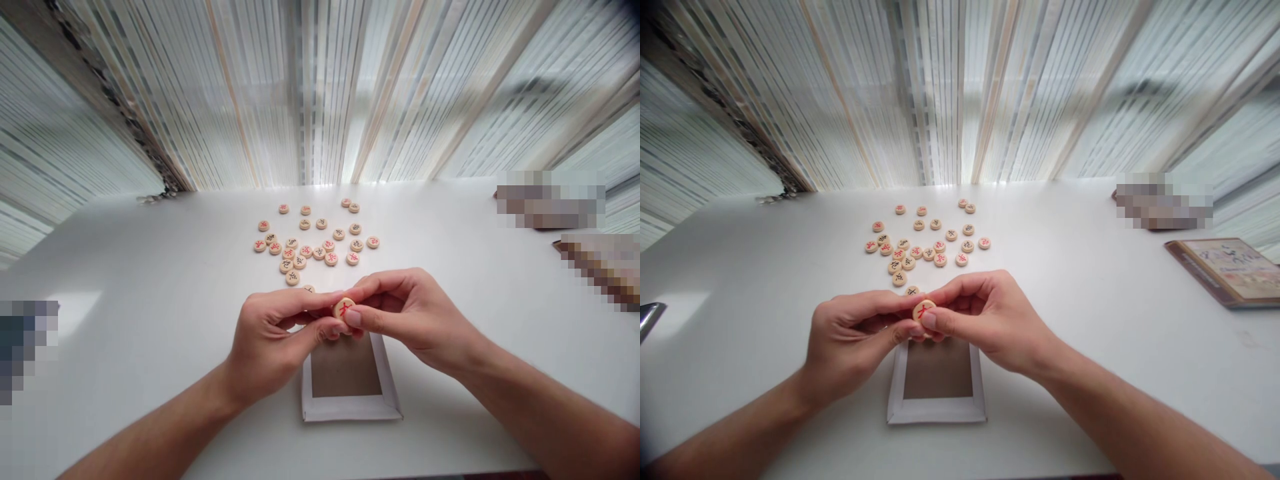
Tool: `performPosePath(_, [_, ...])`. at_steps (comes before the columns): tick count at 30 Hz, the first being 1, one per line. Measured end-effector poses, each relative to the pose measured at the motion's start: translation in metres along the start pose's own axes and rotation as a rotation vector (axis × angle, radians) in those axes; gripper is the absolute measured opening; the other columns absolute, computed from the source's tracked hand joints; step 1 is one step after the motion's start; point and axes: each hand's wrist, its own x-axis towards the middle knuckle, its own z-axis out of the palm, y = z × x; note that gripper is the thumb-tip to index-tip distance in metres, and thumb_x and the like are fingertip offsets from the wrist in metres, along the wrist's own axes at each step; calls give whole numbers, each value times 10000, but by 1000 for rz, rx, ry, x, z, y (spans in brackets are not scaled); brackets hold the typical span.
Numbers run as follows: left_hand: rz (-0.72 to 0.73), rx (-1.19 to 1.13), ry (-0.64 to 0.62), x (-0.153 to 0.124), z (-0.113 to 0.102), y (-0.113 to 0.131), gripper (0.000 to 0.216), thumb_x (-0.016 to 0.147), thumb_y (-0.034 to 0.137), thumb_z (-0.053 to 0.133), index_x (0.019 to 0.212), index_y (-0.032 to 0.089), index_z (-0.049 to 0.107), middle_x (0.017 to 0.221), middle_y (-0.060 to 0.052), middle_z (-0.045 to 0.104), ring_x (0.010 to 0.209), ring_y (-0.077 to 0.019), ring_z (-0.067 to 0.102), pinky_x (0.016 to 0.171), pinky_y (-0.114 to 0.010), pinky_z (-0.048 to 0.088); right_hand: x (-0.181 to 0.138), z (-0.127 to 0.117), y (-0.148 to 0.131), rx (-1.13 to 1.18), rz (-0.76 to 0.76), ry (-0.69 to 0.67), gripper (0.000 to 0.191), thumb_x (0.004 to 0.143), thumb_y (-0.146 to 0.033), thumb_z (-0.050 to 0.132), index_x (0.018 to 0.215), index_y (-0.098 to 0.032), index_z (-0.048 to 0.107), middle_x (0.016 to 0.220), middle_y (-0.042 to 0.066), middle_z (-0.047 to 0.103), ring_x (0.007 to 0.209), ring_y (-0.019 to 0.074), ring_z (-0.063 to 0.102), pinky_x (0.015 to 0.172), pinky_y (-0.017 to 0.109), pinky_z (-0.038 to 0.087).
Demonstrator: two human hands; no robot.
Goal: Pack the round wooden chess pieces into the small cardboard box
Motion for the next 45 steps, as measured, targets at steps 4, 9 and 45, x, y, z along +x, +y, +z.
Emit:
performPosePath(4, [8,24,12,0,-1,-1,342,823,-6,861,1099,195,881,909,-55,879,739,-187,844,702,-234,727,1,0,0,12,13,10,292,675,-289,1042,895,-186,880,843,80,856,775,214,811,736,306,674])
performPosePath(9, [44,62,19,2,-3,-5,325,851,40,851,1131,204,875,956,-74,872,768,-184,824,711,-260,728,3,1,2,-23,-60,36,329,652,-321,1054,904,-202,879,828,65,835,766,214,795,739,333,680])
performPosePath(45, [-78,33,135,2,-3,-6,217,832,94,897,1031,180,885,941,-53,884,837,-202,863,783,-218,721,5,-7,9,-72,-95,104,358,742,-273,1010,1082,-271,898,923,73,873,785,199,816,762,293,697])
